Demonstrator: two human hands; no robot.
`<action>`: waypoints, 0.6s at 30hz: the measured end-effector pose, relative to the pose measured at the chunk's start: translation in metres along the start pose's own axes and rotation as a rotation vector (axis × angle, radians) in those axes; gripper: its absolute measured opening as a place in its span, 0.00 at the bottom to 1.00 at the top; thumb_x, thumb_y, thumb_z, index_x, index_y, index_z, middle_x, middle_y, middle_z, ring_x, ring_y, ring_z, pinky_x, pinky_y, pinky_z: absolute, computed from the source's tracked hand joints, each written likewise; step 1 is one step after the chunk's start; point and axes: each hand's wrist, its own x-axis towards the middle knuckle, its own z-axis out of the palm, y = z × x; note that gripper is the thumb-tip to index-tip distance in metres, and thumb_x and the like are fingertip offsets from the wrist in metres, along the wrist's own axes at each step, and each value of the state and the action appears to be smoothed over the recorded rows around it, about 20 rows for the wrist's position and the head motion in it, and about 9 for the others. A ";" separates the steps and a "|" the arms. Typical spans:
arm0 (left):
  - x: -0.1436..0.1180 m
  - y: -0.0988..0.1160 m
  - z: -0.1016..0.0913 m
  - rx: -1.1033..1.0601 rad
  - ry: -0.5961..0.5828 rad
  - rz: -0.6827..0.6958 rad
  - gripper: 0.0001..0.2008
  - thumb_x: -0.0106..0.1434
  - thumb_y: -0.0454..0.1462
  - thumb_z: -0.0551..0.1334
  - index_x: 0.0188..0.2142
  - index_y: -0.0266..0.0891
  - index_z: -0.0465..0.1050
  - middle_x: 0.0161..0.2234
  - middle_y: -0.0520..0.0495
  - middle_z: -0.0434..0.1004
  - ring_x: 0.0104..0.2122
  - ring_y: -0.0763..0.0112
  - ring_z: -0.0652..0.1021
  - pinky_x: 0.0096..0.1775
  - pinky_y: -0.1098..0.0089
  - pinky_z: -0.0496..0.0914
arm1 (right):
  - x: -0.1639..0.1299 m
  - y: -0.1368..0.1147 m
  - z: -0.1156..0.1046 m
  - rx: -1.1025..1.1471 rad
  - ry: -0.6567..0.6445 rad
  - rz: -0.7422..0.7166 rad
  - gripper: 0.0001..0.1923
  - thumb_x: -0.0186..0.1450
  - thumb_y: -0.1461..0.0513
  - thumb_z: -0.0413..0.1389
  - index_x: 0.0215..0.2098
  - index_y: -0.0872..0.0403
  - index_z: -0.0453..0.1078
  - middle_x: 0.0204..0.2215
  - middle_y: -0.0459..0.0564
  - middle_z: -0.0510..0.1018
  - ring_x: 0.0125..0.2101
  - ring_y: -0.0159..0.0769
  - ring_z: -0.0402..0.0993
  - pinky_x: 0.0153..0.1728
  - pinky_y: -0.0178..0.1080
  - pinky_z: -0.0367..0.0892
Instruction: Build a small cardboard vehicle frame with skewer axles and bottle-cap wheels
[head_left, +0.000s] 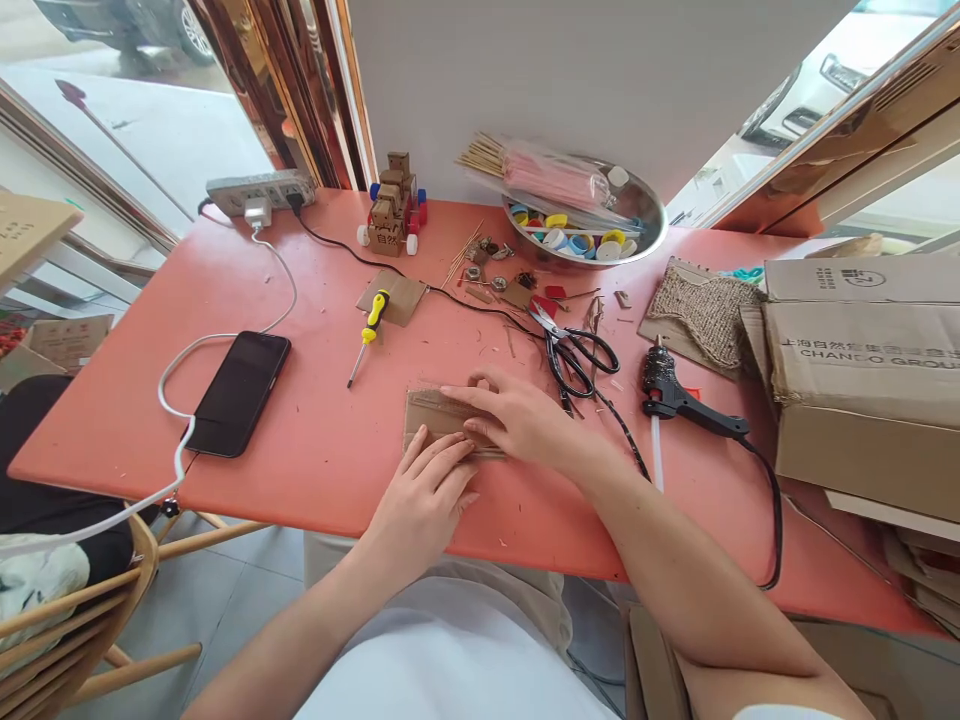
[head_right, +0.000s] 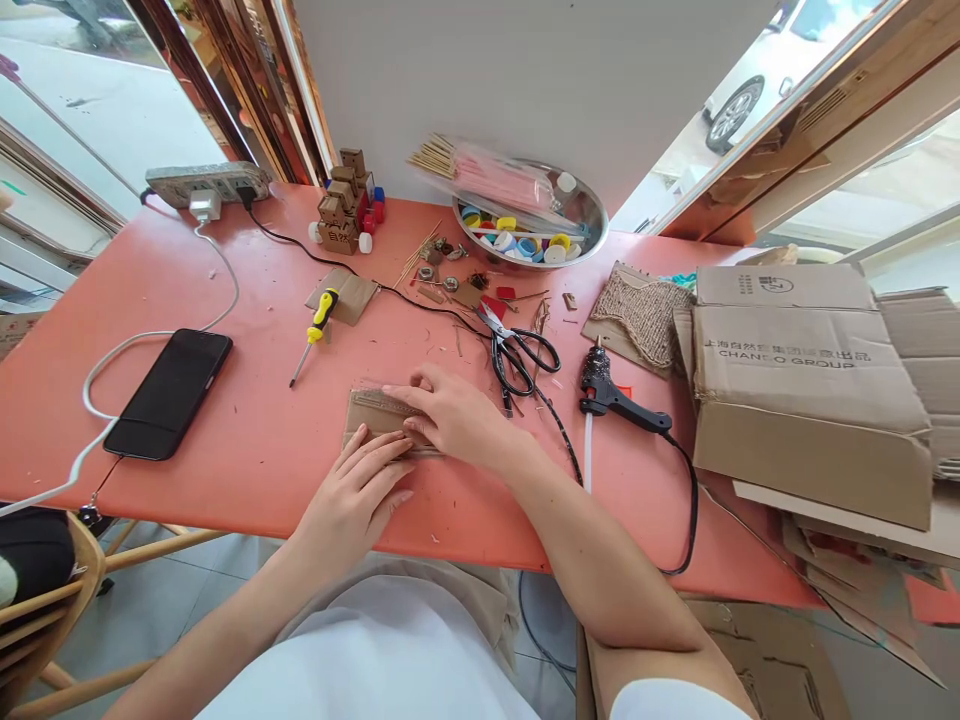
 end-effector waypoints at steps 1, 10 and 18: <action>0.001 0.000 0.000 -0.005 0.016 -0.005 0.13 0.74 0.30 0.56 0.45 0.42 0.80 0.49 0.41 0.88 0.53 0.61 0.86 0.59 0.55 0.80 | 0.000 0.000 0.001 -0.023 0.004 -0.032 0.22 0.74 0.62 0.57 0.65 0.46 0.77 0.54 0.57 0.79 0.50 0.43 0.79 0.54 0.47 0.76; 0.001 0.002 0.000 -0.011 -0.028 -0.063 0.14 0.70 0.28 0.60 0.48 0.44 0.80 0.55 0.41 0.86 0.58 0.58 0.82 0.55 0.58 0.80 | 0.001 -0.005 0.010 -0.120 0.046 -0.045 0.20 0.76 0.62 0.55 0.62 0.44 0.80 0.55 0.59 0.80 0.52 0.47 0.76 0.57 0.53 0.75; -0.006 0.003 0.006 0.083 -0.085 -0.155 0.17 0.71 0.32 0.60 0.58 0.39 0.70 0.63 0.30 0.77 0.71 0.47 0.71 0.67 0.41 0.71 | 0.000 0.002 0.008 -0.100 0.067 -0.047 0.18 0.77 0.60 0.54 0.59 0.44 0.82 0.53 0.58 0.81 0.50 0.45 0.77 0.55 0.50 0.77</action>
